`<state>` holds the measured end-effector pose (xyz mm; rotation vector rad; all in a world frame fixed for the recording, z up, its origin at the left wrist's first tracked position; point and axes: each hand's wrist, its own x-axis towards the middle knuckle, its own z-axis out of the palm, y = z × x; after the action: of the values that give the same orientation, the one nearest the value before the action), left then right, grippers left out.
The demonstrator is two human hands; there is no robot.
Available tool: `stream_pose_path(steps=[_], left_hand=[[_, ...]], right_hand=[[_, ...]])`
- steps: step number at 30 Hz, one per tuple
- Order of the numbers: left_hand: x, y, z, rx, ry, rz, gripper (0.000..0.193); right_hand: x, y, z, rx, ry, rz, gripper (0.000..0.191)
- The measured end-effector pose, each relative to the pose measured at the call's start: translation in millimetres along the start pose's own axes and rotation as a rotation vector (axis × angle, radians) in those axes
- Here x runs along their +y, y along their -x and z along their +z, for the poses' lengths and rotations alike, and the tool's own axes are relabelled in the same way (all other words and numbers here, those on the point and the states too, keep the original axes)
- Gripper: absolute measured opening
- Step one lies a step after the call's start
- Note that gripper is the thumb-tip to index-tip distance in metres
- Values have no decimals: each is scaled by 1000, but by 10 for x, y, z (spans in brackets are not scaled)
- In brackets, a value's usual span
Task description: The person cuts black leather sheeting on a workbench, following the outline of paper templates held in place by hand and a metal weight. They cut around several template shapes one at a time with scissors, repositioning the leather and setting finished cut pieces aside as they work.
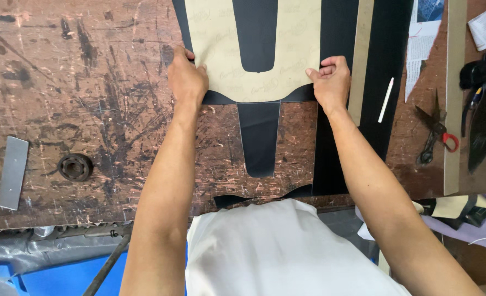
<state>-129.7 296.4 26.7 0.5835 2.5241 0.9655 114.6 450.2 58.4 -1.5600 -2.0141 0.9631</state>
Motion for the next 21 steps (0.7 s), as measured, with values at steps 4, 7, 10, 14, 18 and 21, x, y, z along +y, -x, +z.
stream_pose_path(steps=[4, 7, 10, 14, 18, 21], left_hand=[[-20, 12, -45, -16, 59, -27, 34], [-41, 12, -40, -5, 75, -18, 35], [-70, 2, -34, 5, 99, -15, 35], [-96, -33, -19, -42, 139, -51, 36], [-152, -25, -35, -60, 136, -53, 38], [-212, 31, -42, -70, 171, 3, 40]], right_hand=[[9, 4, 6, -8, -12, 4, 38], [24, -2, 5, -13, -34, 15, 39], [37, 2, 10, -11, -22, 7, 41], [46, 22, 15, -20, 65, 46, 44], [58, 137, 26, -16, 251, -46, 54], [38, 366, 105, 5, 364, -444, 69]])
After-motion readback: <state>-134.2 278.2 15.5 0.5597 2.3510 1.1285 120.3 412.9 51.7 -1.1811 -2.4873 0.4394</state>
